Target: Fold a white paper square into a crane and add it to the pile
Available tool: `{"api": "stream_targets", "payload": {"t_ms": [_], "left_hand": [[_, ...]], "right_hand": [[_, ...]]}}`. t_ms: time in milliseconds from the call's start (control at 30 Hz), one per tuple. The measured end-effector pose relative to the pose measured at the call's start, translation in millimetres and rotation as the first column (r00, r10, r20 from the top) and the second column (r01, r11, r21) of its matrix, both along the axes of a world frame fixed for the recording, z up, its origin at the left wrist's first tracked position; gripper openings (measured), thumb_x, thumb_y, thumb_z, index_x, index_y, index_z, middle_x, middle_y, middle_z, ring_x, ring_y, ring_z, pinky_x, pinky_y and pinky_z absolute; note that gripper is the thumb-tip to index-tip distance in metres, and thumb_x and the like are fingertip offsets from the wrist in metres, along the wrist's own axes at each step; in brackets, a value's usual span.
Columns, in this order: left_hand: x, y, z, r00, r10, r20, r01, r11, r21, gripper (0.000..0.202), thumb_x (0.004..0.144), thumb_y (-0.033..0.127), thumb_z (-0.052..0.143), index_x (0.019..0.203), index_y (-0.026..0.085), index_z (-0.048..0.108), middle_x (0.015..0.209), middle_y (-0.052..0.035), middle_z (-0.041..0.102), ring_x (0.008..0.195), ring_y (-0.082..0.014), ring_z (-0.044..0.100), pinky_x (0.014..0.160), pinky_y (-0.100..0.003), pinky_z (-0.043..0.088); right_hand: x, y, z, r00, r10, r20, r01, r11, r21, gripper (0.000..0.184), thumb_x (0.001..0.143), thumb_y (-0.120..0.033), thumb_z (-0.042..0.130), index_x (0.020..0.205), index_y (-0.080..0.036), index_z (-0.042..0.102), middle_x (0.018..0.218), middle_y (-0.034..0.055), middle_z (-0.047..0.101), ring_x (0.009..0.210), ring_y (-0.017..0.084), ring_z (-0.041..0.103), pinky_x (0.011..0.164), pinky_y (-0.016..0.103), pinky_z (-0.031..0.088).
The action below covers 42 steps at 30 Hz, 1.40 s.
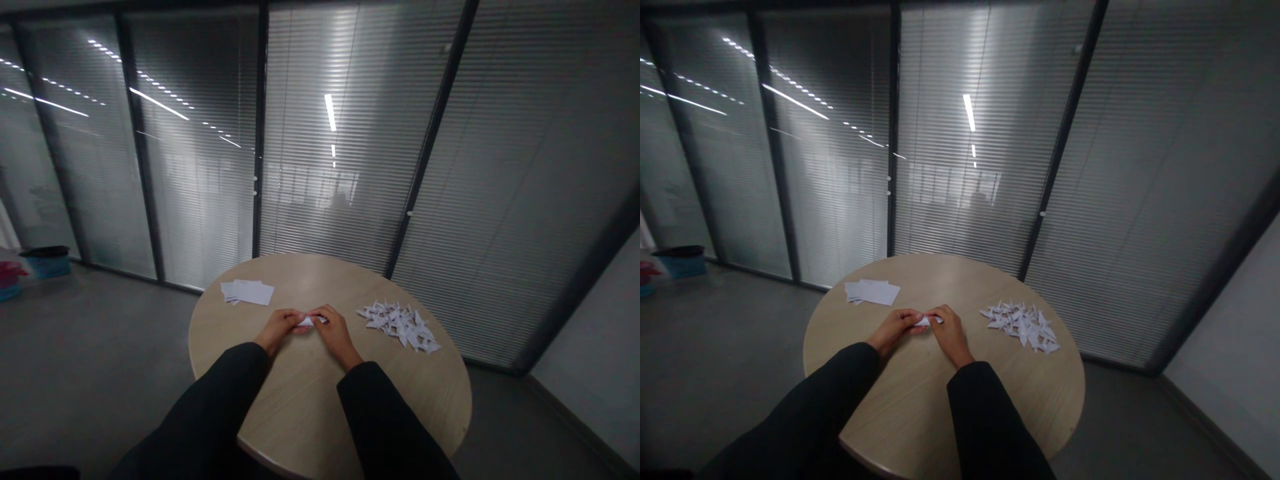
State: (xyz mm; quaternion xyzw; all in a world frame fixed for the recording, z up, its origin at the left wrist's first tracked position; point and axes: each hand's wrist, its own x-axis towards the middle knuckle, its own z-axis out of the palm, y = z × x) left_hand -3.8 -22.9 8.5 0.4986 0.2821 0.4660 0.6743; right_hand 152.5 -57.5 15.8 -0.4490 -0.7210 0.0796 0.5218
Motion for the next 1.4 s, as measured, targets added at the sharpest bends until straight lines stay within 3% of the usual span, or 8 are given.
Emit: {"api": "stream_targets", "payload": {"t_ms": [367, 533, 800, 1000, 1400], "left_hand": [[-1.7, -1.8, 2.5, 1.0, 0.009, 0.014, -0.01, 1.0, 0.018, 0.038, 0.05, 0.034, 0.084, 0.073, 0.007, 0.069, 0.073, -0.0085, 0.069, 0.069, -0.0149, 0.064, 0.077, -0.028, 0.05], [-0.8, -0.3, 1.8, 0.999, 0.051, 0.004, -0.051, 0.997, 0.055, 0.043, 0.048, 0.036, 0.084, 0.075, 0.007, 0.069, 0.074, -0.0084, 0.069, 0.068, -0.0151, 0.063, 0.076, -0.03, 0.05], [0.8, 9.9, -7.4, 0.994, 0.087, -0.061, -0.075, 0.981, 0.181, 0.043, 0.047, 0.041, 0.082, 0.074, 0.009, 0.07, 0.071, -0.007, 0.068, 0.064, -0.0159, 0.062, 0.069, -0.031, 0.051], [-0.5, 11.5, -7.7, 0.983, 0.145, -0.11, -0.113, 0.96, 0.255, 0.04, 0.051, 0.041, 0.079, 0.075, 0.01, 0.07, 0.069, -0.0069, 0.068, 0.063, -0.017, 0.062, 0.066, -0.03, 0.049], [-2.7, 5.0, 1.5, 0.96, 0.223, -0.167, -0.147, 0.915, 0.375, 0.031, 0.06, 0.037, 0.072, 0.076, 0.011, 0.071, 0.073, -0.0085, 0.07, 0.065, -0.0182, 0.062, 0.065, -0.029, 0.048]], "right_hand": [[-0.5, 1.5, -0.5, 1.0, 0.0, -0.008, 0.0, 1.0, -0.006, 0.017, 0.078, -0.014, 0.053, 0.08, -0.019, 0.068, 0.082, 0.0051, 0.063, 0.08, 0.017, 0.06, 0.072, 0.029, 0.048], [-1.6, 1.3, 0.2, 0.997, 0.004, -0.071, -0.008, 0.999, -0.052, 0.013, 0.079, -0.022, 0.055, 0.079, -0.02, 0.068, 0.083, 0.0048, 0.063, 0.079, 0.017, 0.06, 0.068, 0.027, 0.049], [0.7, 9.0, -8.5, 0.985, -0.025, -0.169, -0.003, 0.986, -0.165, 0.021, 0.074, -0.032, 0.061, 0.089, -0.018, 0.066, 0.089, 0.006, 0.068, 0.084, 0.019, 0.063, 0.078, 0.031, 0.048], [4.0, 8.7, -8.4, 0.996, -0.029, -0.087, 0.015, 0.988, -0.155, 0.019, 0.076, -0.034, 0.06, 0.083, -0.018, 0.068, 0.085, 0.0059, 0.069, 0.082, 0.02, 0.063, 0.077, 0.032, 0.047], [1.1, 7.3, -4.4, 0.987, -0.038, -0.153, 0.017, 0.991, -0.134, 0.021, 0.075, -0.036, 0.061, 0.081, -0.017, 0.068, 0.083, 0.0068, 0.068, 0.079, 0.02, 0.063, 0.074, 0.031, 0.047]]}}
